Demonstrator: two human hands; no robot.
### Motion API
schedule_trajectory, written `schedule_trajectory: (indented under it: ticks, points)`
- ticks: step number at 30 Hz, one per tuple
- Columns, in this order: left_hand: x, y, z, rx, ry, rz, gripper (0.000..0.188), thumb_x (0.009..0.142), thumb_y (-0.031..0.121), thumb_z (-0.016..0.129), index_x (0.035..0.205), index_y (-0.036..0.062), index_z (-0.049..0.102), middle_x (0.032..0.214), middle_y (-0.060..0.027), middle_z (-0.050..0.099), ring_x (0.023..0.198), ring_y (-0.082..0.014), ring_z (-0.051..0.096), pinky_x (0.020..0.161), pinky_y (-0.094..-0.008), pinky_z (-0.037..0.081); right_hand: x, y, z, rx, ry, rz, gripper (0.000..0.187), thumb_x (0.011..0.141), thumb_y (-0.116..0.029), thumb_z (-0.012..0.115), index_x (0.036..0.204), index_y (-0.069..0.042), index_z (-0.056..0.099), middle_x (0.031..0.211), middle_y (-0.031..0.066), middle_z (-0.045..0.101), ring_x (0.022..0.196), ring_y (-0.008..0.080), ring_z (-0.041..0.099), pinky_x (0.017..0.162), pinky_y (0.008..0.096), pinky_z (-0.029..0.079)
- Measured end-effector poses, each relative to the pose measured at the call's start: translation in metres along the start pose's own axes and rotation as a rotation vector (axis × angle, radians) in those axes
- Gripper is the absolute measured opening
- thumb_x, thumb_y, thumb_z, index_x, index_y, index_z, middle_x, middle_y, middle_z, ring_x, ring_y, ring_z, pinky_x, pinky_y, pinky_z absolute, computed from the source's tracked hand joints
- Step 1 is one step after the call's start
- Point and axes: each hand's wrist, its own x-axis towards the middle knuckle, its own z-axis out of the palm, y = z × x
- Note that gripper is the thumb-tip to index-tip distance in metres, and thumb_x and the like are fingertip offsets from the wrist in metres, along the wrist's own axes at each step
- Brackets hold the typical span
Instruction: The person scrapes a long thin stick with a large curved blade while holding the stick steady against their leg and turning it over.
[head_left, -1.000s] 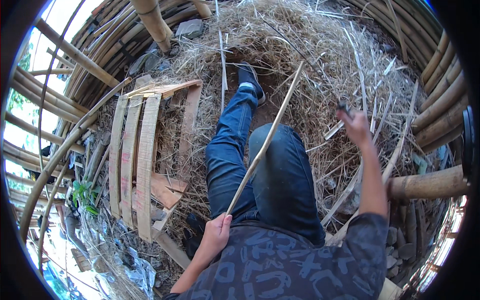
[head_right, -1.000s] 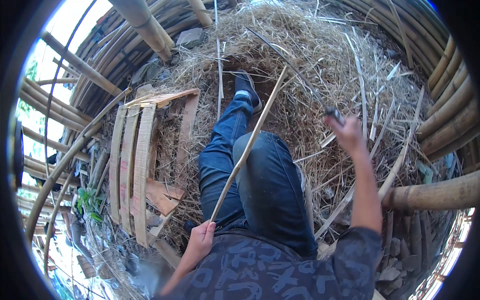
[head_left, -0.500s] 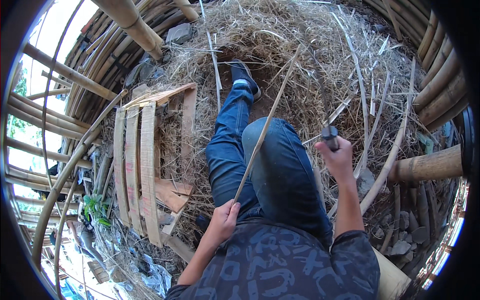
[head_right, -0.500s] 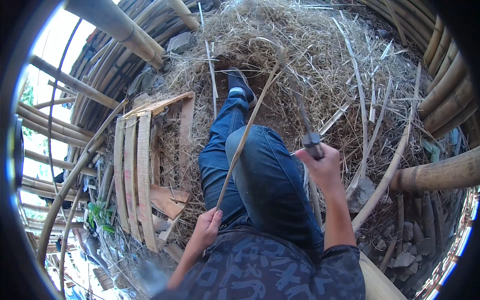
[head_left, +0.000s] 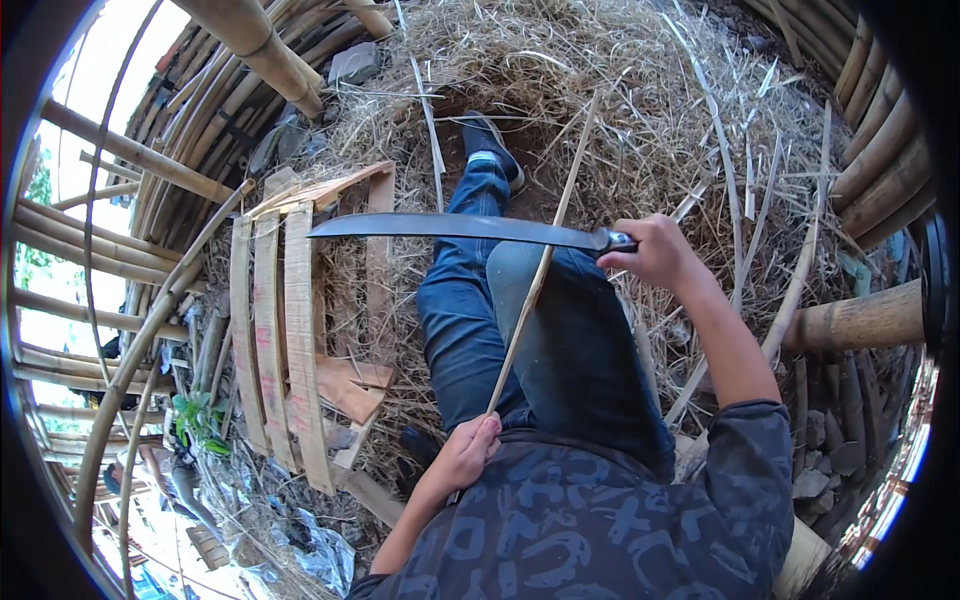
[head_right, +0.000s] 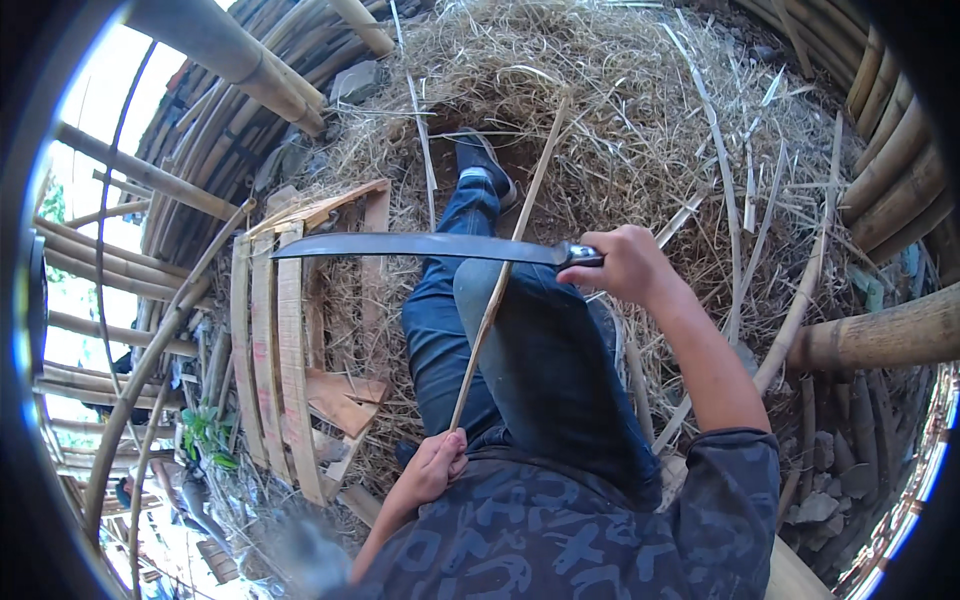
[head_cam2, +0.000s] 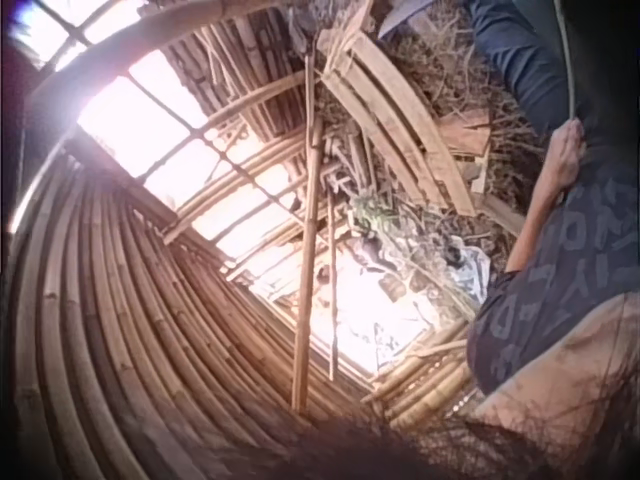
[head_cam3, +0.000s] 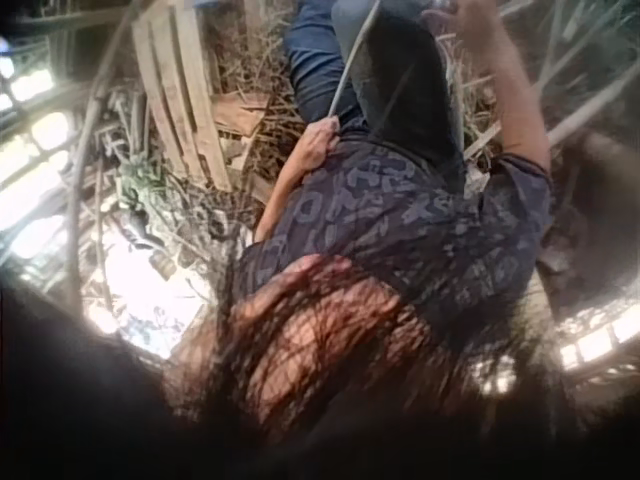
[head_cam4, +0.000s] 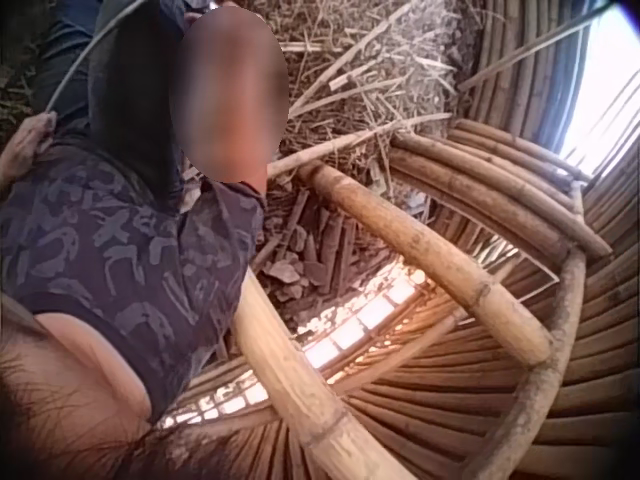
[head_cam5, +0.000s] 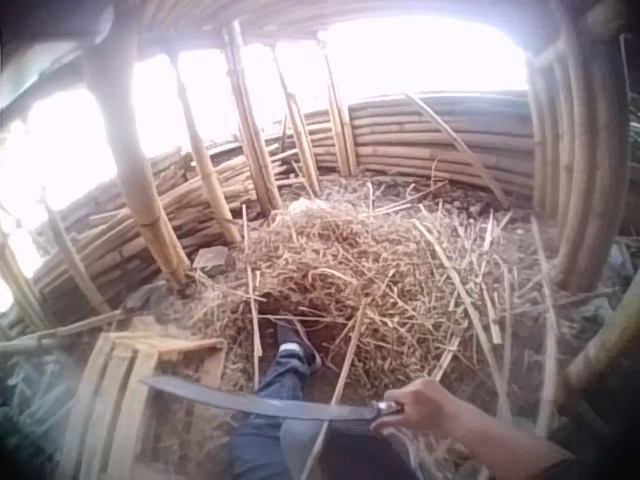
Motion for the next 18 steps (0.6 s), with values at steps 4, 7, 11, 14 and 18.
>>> schedule_trajectory:
  ticks: [4,7,11,14,18]
  points:
    - [0.002,0.001,-0.001,-0.044,-0.064,0.003,0.032,0.103,0.031,0.031,0.081,0.0092,0.039,0.059,0.0052,0.032,0.049,-0.0046,0.029,0.043,-0.0207,0.025,0.001,0.027,-0.005,-0.143,0.067,-0.045,0.062,0.067,-0.064,0.068,0.062,-0.004,0.057,0.055,0.0126,0.057,0.056,0.0334,0.061,0.054,0.0379,0.048]
    - [-0.002,-0.006,-0.002,-0.08,-0.07,-0.009,0.032,0.103,0.031,0.031,0.081,0.0094,0.039,0.059,0.0054,0.032,0.047,-0.0047,0.028,0.043,-0.0208,0.024,-0.011,0.014,0.006,-0.176,0.081,-0.035,0.062,0.067,-0.066,0.067,0.063,-0.005,0.057,0.053,0.0115,0.056,0.054,0.0322,0.061,0.054,0.0384,0.049]
    - [-0.001,-0.013,-0.005,-0.084,-0.064,-0.033,0.033,0.103,0.033,0.032,0.08,0.0093,0.039,0.058,0.0056,0.032,0.047,-0.0046,0.028,0.042,-0.0209,0.024,-0.013,-0.02,0.02,-0.235,0.07,-0.118,0.06,0.068,-0.066,0.066,0.062,-0.007,0.057,0.053,0.0106,0.058,0.053,0.0295,0.062,0.052,0.0379,0.05]
    - [-0.006,-0.009,-0.001,-0.023,-0.016,0.012,0.034,0.103,0.033,0.033,0.08,0.0092,0.04,0.058,0.0056,0.032,0.047,-0.0043,0.029,0.042,-0.0209,0.024,0.002,0.004,0.01,-0.244,0.036,-0.177,0.062,0.067,-0.069,0.066,0.06,-0.008,0.055,0.051,0.0095,0.057,0.052,0.0299,0.061,0.052,0.0365,0.05]
    - [0.002,-0.007,0.004,-0.016,0.025,0.023,0.034,0.103,0.032,0.033,0.08,0.0086,0.04,0.058,0.0055,0.032,0.048,-0.0039,0.029,0.043,-0.0207,0.024,-0.004,0.01,0.007,-0.255,0.055,-0.064,0.064,0.068,-0.07,0.064,0.058,-0.008,0.054,0.05,0.0102,0.056,0.051,0.0306,0.061,0.052,0.0371,0.05]
